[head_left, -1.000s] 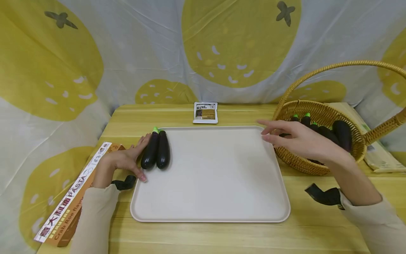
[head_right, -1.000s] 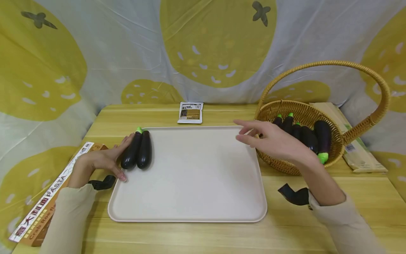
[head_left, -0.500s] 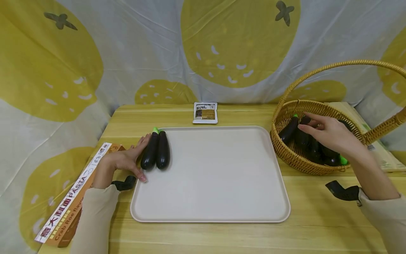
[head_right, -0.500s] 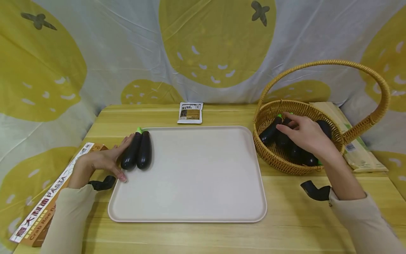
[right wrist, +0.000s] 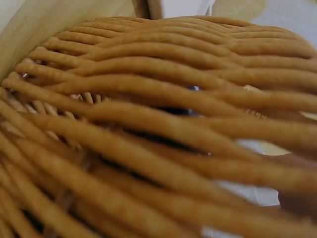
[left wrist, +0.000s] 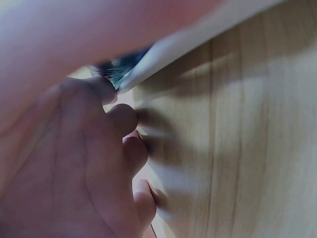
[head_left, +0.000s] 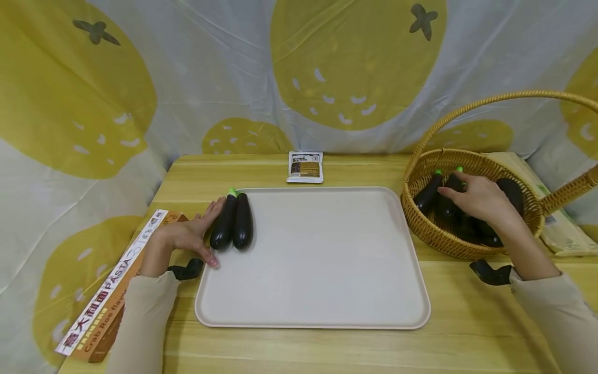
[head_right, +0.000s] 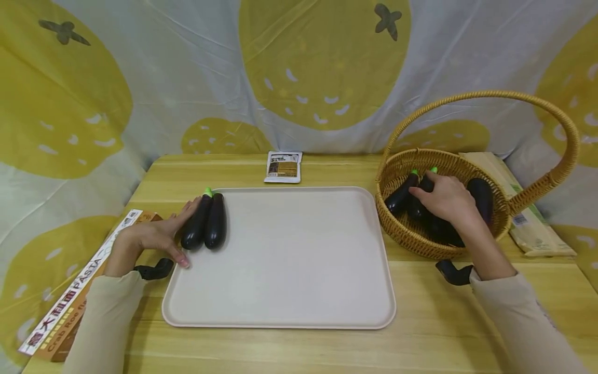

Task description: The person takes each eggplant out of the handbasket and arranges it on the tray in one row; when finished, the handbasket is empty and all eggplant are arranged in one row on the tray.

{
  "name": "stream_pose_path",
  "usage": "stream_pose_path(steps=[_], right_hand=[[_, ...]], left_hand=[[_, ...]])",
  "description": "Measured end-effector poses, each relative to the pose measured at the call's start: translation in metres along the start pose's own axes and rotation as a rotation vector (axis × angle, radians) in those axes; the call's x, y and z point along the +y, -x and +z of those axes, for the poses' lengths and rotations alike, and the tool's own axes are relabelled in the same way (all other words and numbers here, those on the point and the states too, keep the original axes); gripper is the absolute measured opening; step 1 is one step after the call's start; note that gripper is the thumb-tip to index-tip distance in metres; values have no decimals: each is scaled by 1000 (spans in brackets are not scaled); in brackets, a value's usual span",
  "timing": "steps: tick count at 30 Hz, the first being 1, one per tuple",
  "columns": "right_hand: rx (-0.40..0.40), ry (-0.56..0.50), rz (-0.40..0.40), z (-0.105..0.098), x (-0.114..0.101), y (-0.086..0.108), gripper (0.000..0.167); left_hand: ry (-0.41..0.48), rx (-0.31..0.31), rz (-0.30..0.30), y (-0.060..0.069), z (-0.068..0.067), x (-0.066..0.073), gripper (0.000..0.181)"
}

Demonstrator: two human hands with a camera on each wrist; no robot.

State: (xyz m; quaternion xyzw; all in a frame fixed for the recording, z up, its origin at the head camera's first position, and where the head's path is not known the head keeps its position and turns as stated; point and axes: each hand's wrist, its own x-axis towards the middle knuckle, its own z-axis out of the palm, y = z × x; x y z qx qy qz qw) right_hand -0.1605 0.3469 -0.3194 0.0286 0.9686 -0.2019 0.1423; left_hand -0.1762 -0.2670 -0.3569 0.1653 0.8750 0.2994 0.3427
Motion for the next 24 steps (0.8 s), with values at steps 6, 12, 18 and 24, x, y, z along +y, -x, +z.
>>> stream_pose_path(steps=[6, 12, 18, 24], right_hand=[[-30, 28, 46, 2, -2, -1, 93], [-22, 52, 53, 3, -2, -1, 89], [14, 72, 49, 7, -4, -1, 85], [39, 76, 48, 10, -5, -2, 77]], left_hand=[[-5, 4, -15, 0, 1, 0, 159], [-10, 1, -18, -1, 0, 2, 158], [-2, 1, -29, -1, 1, 1, 158], [7, 2, -25, 0, 1, 2, 158]])
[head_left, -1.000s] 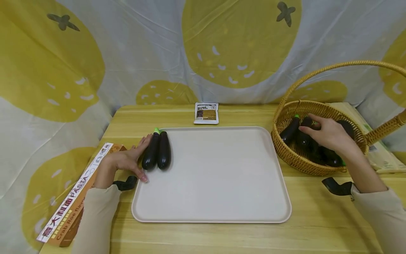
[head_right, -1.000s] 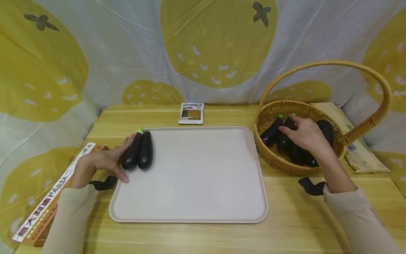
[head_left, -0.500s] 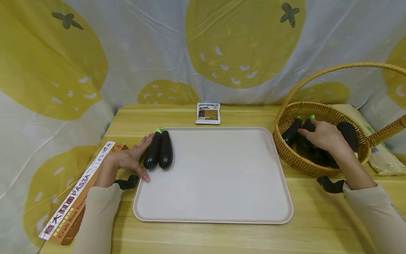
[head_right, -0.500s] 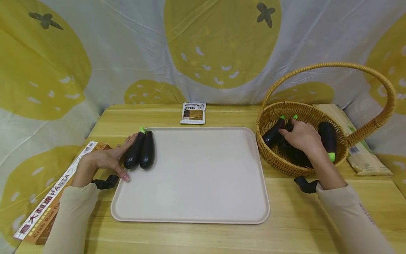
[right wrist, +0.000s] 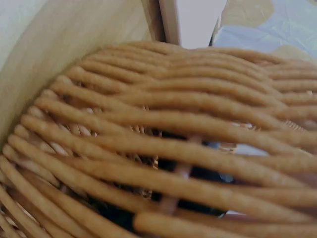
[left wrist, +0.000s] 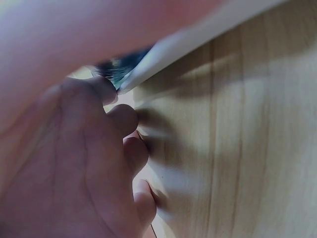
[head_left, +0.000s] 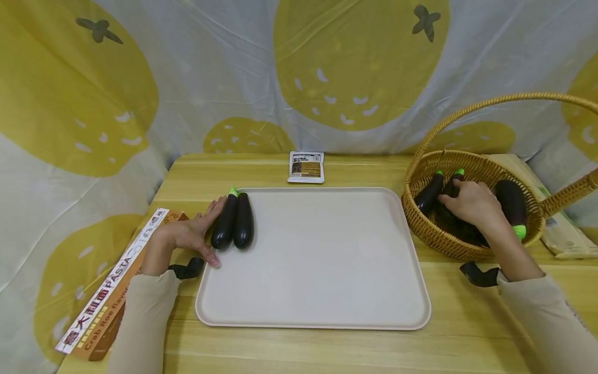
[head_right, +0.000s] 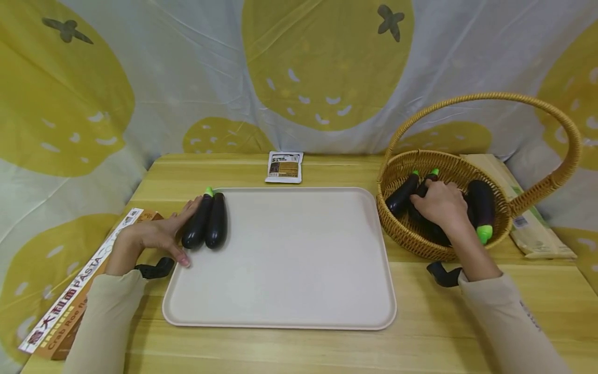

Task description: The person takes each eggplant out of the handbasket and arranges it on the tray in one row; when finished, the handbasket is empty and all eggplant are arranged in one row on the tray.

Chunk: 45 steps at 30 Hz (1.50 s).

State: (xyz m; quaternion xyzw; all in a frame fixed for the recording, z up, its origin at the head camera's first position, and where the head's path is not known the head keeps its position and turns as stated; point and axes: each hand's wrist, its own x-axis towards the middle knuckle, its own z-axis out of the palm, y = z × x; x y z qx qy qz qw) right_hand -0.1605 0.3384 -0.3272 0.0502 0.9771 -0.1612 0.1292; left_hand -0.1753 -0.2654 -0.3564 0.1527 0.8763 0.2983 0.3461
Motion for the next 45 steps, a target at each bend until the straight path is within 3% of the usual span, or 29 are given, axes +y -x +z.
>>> stream_pose_path(steps=[7, 19, 33, 45], right_hand=[[12, -90, 22, 0, -1, 5, 73], [60, -208, -15, 3, -2, 8, 72], [14, -264, -15, -2, 0, 13, 73], [-38, -303, -67, -18, 2, 32, 73]], left_hand=[[1, -2, 11, 0, 0, 0, 158], [9, -3, 12, 1, 0, 2, 157], [1, 8, 8, 2, 0, 1, 158], [-6, 5, 0, 0, 1, 0, 158]])
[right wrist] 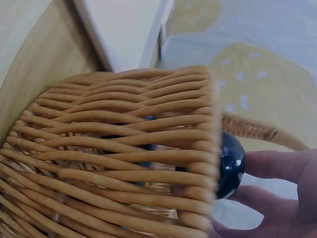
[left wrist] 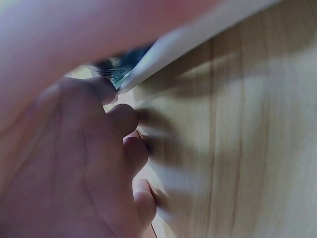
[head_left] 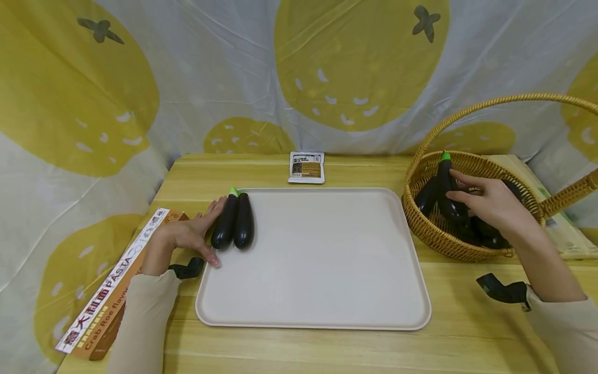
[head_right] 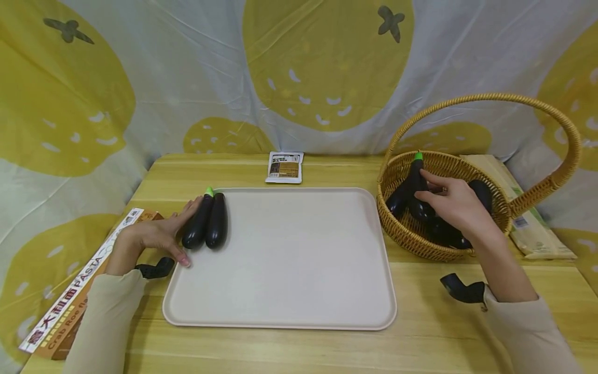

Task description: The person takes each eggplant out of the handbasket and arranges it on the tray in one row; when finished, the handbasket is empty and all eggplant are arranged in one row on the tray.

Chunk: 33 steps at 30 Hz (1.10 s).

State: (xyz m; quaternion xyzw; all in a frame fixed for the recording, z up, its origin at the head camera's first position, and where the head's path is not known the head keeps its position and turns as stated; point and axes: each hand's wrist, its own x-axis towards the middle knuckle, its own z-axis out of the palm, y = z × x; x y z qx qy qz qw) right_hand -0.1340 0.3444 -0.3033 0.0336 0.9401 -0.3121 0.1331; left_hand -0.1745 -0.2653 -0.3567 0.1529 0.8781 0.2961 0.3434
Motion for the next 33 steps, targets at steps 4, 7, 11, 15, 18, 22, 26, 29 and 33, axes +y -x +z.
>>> stream_pose_path(steps=[4, 7, 11, 15, 18, 22, 26, 29, 33], right_hand=[[-40, -37, -15, -4, 0, 7, 72], [-49, -52, -22, -5, 0, 14, 70], [-51, -64, -42, -6, 2, 26, 69], [-72, -70, -110, -4, 5, 41, 64], [-103, -85, -158, 0, 1, 51, 61], [-140, -96, -214, 7, -10, 60, 59], [-151, -79, -266, 16, -29, 62, 57], [-157, -70, -296, 25, -49, 61, 55], [-181, -90, -337, 45, -84, 55, 55]], left_hand=[[3, 1, -8, -1, 0, -1, 159], [-2, 1, -8, -1, 0, -1, 159], [-5, 1, -4, 1, 0, -1, 158], [4, -2, -3, 1, 0, -1, 158], [4, -3, -6, 1, 0, -2, 158], [-8, -2, -9, 0, 0, -2, 158], [-19, -2, -4, 0, 0, -2, 157], [-18, -3, -4, 0, 0, -1, 158], [-17, 0, -15, 0, -1, 0, 158]])
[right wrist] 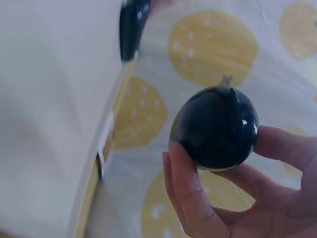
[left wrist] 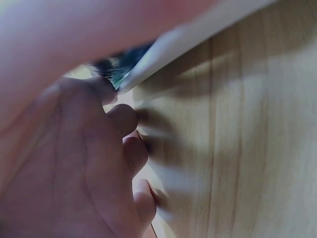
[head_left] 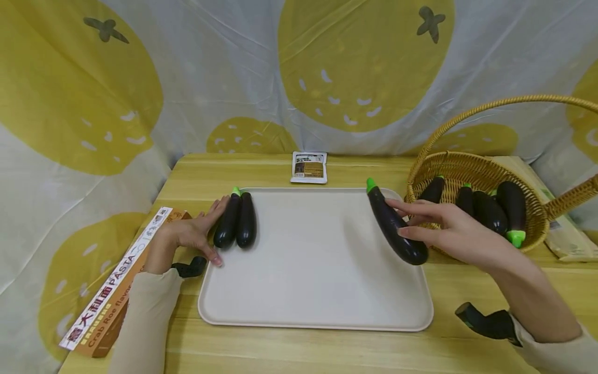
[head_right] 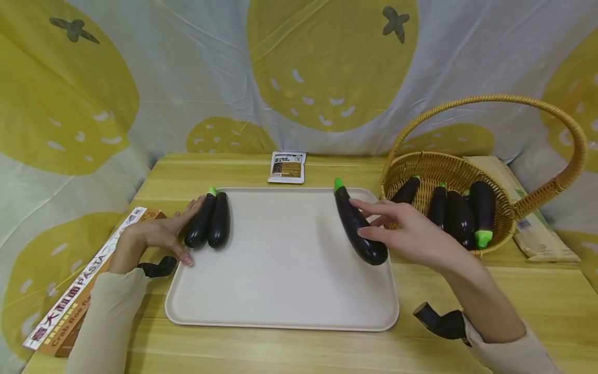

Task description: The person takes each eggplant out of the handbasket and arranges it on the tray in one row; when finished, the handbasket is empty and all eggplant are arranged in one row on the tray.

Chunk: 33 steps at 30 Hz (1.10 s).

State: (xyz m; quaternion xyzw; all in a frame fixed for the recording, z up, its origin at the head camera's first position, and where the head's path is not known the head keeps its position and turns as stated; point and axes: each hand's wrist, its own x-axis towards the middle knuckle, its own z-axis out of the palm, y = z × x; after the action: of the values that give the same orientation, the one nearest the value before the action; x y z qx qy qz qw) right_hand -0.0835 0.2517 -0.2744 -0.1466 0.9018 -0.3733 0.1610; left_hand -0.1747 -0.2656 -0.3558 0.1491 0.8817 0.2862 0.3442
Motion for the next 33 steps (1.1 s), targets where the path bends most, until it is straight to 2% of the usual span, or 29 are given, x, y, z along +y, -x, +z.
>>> stream_pose_path(steps=[6, 14, 19, 25, 33], right_hand=[[-79, -102, -44, 35, -37, -43, 58], [-152, -287, 15, 91, -65, -111, 59], [-167, -335, 43, 124, -76, -145, 59], [-145, -349, 71, 149, -84, -168, 60], [-120, -271, 56, 164, -91, -182, 60]], left_hand=[[2, 1, -1, -1, 0, 0, 159], [16, 2, 6, -1, -1, -1, 159], [15, 0, 29, -2, 0, -1, 157], [4, 3, 42, -3, 0, 1, 157], [4, 4, 32, -3, 0, 1, 157]])
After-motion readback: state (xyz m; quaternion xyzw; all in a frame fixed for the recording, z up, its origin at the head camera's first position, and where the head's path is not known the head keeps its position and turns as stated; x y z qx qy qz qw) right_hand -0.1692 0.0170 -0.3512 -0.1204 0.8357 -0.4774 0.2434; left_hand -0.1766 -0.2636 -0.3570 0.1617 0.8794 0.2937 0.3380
